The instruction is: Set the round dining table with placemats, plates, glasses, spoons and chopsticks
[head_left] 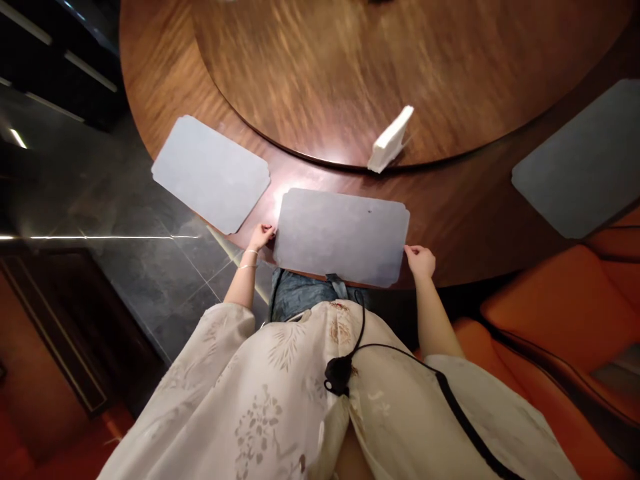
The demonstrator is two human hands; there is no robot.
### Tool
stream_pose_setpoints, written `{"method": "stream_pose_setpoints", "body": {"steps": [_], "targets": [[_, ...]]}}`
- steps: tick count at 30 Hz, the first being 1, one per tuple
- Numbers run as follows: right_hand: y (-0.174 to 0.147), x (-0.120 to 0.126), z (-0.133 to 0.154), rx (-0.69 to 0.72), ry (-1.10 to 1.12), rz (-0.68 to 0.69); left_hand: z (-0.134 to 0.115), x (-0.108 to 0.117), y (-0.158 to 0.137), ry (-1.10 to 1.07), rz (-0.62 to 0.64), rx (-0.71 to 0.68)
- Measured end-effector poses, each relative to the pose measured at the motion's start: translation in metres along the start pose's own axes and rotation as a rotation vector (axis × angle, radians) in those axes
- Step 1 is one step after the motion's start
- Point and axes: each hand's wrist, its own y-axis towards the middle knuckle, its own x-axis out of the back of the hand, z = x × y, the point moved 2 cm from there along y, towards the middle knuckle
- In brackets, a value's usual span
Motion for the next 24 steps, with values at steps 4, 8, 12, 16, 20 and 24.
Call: {"method": "stream_pose_setpoints", "body": {"steps": [4, 8, 12, 16, 20, 24], "targets": [[-0.06, -0.078, 0.129, 0.165, 0.376, 0.292, 0.043, 0.078, 0.003, -0.102, 0.056, -0.033], [-0.145, -0.195, 0.291, 0.097, 0.689, 0.615, 0.099, 0.201, 0.015, -0.115, -0.089, -0.067], [-0.192, -0.272, 0.397, -0.076, 0.767, 0.447, 0.135, 0.318, 0.046, -0.058, -0.198, -0.092], [-0.2, -0.302, 0.434, -0.193, 0.771, 0.261, 0.122, 0.39, 0.109, 0.039, -0.208, -0.159], [-0.201, -0.31, 0.439, -0.317, 0.753, 0.071, 0.061, 0.413, 0.201, 0.174, -0.169, -0.308], [-0.208, -0.32, 0.453, -0.411, 0.713, -0.11, -0.009, 0.413, 0.29, 0.341, -0.112, -0.438]]}}
